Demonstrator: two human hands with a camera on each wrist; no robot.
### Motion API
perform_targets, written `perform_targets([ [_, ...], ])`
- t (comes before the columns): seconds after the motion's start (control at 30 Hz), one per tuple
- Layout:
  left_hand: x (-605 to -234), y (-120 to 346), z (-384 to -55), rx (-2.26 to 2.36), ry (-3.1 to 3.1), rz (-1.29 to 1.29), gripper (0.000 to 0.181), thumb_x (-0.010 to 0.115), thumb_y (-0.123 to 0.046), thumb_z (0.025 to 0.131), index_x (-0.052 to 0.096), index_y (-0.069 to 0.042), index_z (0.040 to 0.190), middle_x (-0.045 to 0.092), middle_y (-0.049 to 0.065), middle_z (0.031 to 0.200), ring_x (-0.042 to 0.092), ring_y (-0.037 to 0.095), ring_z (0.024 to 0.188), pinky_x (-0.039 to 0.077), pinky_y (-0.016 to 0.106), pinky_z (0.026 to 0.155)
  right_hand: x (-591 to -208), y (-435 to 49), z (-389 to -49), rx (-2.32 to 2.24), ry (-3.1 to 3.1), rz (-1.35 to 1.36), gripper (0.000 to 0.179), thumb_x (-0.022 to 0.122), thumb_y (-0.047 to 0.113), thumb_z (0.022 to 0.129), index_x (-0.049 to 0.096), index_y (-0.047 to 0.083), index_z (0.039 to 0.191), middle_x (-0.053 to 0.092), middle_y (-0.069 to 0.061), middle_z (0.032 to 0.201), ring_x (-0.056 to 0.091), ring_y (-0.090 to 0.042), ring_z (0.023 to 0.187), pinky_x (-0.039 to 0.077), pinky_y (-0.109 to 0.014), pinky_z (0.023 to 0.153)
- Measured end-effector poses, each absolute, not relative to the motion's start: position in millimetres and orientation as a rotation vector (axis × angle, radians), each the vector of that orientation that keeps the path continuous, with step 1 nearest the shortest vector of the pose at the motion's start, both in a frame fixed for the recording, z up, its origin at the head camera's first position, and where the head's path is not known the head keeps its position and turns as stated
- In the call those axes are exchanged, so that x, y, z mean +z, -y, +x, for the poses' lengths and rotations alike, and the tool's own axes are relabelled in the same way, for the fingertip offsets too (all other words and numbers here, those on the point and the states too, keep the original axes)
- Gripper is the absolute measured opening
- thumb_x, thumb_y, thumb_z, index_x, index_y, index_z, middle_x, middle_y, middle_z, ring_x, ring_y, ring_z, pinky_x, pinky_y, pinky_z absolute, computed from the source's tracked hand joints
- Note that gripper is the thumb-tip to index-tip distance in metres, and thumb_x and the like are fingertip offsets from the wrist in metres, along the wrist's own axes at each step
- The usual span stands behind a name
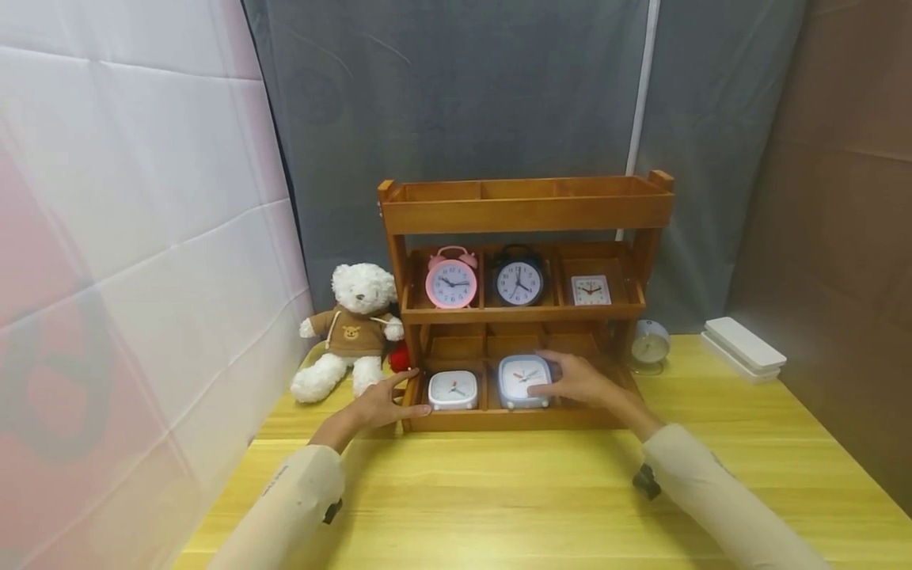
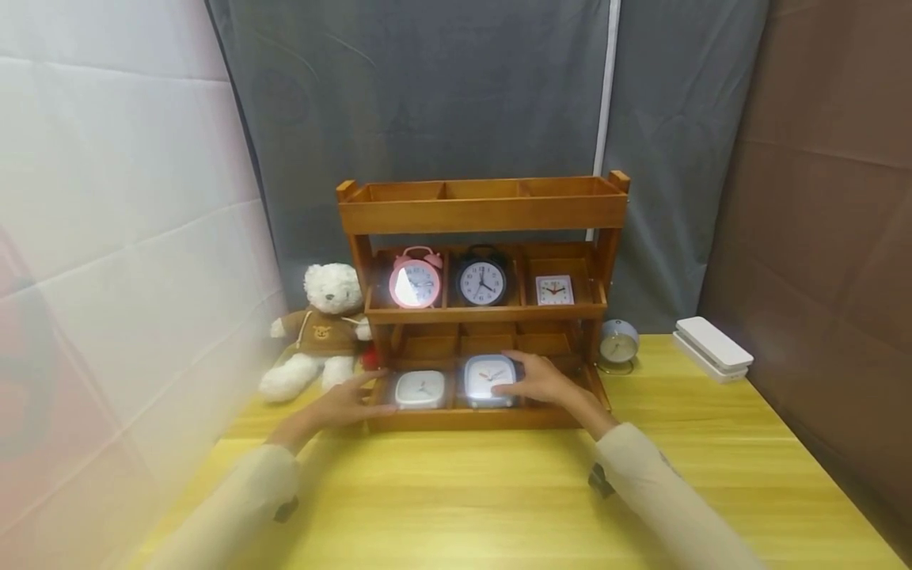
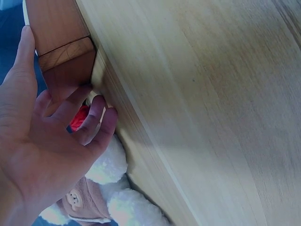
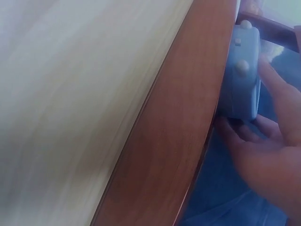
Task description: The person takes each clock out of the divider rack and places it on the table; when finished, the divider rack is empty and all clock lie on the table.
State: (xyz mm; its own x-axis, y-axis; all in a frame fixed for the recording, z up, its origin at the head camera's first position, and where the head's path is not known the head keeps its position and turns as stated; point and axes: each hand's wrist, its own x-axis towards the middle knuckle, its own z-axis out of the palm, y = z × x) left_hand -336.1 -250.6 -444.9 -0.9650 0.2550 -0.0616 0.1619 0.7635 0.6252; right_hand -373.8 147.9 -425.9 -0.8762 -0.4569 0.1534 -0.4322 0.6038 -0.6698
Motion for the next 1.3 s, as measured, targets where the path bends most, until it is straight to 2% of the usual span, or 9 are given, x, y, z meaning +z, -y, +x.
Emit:
perform_targets([
  [0.1, -444.2, 251.0, -336.6, 0.994, -2.808, 0.331, 0.098, 0.082, -0.053, 0.086, 0.036, -0.012, 0.162, 0.042, 0.029, 0.157, 0.055, 0.044, 0.135, 0.046, 0.058, 0.108, -426.4, -148.8, -373.1, -1.173, -2.732, -0.78, 0.087, 0.089, 0.034, 0.084, 0.047, 0.002, 0.154, 0.066, -0.025, 0.128, 0.069, -0.031, 0.09, 0.056, -0.055, 0.092],
  [0.2, -443.4, 250.0, -335.4, 1.015, -2.798, 0.336, 0.098, 0.083, -0.051, 0.086, 0.037, -0.01, 0.162, 0.04, 0.03, 0.159, 0.054, 0.044, 0.135, 0.047, 0.057, 0.108, -428.7, -150.3, -373.1, -1.205, -2.715, -0.805, 0.085, 0.089, 0.033, 0.083, 0.049, 0.004, 0.152, 0.065, -0.024, 0.129, 0.07, -0.035, 0.096, 0.056, -0.056, 0.092],
  [0.33, -443.0, 248.6, -334.3, 1.031, -2.793, 0.337, 0.098, 0.084, -0.05, 0.086, 0.037, -0.01, 0.161, 0.039, 0.03, 0.159, 0.054, 0.045, 0.135, 0.047, 0.057, 0.108, -432.5, -153.4, -373.8, -1.285, -2.69, -0.83, 0.081, 0.091, 0.03, 0.082, 0.051, 0.007, 0.148, 0.065, -0.022, 0.131, 0.061, -0.042, 0.123, 0.051, -0.058, 0.102],
  [0.4, -443.9, 248.4, -334.6, 1.026, -2.8, 0.341, 0.098, 0.084, -0.05, 0.086, 0.037, -0.01, 0.161, 0.04, 0.03, 0.158, 0.055, 0.045, 0.135, 0.047, 0.057, 0.108, -434.3, -154.9, -373.6, -1.341, -2.654, -0.842, 0.079, 0.091, 0.027, 0.082, 0.051, 0.008, 0.148, 0.065, -0.023, 0.132, 0.058, -0.044, 0.127, 0.051, -0.058, 0.103],
  [0.73, -444.4, 249.4, -335.0, 1.04, -2.799, 0.339, 0.098, 0.084, -0.051, 0.086, 0.036, -0.011, 0.162, 0.038, 0.029, 0.16, 0.054, 0.044, 0.136, 0.048, 0.057, 0.107, -436.6, -156.8, -365.8, -1.525, -2.587, -0.96, 0.056, 0.081, 0.016, 0.092, 0.054, 0.011, 0.14, 0.063, -0.02, 0.135, 0.058, -0.045, 0.13, 0.052, -0.052, 0.103],
  [0.93, -445.6, 249.9, -333.9, 1.047, -2.79, 0.344, 0.099, 0.083, -0.052, 0.086, 0.036, -0.01, 0.162, 0.038, 0.028, 0.16, 0.053, 0.044, 0.137, 0.047, 0.057, 0.107, -439.2, -157.7, -354.8, -1.519, -2.613, -1.012, 0.058, 0.078, 0.017, 0.095, 0.052, 0.017, 0.147, 0.063, -0.016, 0.135, 0.067, -0.038, 0.114, 0.062, -0.045, 0.08],
  [1.03, -446.7, 249.8, -334.2, 1.048, -2.787, 0.347, 0.099, 0.083, -0.052, 0.086, 0.036, -0.01, 0.162, 0.038, 0.028, 0.161, 0.053, 0.045, 0.137, 0.048, 0.057, 0.107, -442.3, -158.2, -352.3, -1.477, -2.691, -1.084, 0.063, 0.078, 0.018, 0.095, 0.052, 0.018, 0.152, 0.059, -0.014, 0.146, 0.063, -0.036, 0.123, 0.058, -0.05, 0.093],
  [1.13, -447.5, 249.7, -334.9, 1.052, -2.789, 0.351, 0.099, 0.084, -0.051, 0.086, 0.036, -0.01, 0.162, 0.037, 0.029, 0.16, 0.054, 0.045, 0.136, 0.048, 0.057, 0.107, -445.0, -158.6, -352.1, -1.465, -2.747, -1.164, 0.064, 0.079, 0.017, 0.094, 0.053, 0.015, 0.152, 0.054, -0.012, 0.153, 0.055, -0.036, 0.136, 0.046, -0.055, 0.109],
  [1.3, -447.5, 250.1, -335.4, 1.05, -2.796, 0.353, 0.098, 0.084, -0.05, 0.086, 0.037, -0.01, 0.161, 0.038, 0.03, 0.16, 0.054, 0.045, 0.135, 0.048, 0.057, 0.107, -447.5, -158.7, -353.4, -1.498, -2.772, -1.222, 0.062, 0.082, 0.016, 0.091, 0.058, 0.015, 0.149, 0.056, -0.01, 0.151, 0.052, -0.037, 0.139, 0.039, -0.061, 0.113],
])
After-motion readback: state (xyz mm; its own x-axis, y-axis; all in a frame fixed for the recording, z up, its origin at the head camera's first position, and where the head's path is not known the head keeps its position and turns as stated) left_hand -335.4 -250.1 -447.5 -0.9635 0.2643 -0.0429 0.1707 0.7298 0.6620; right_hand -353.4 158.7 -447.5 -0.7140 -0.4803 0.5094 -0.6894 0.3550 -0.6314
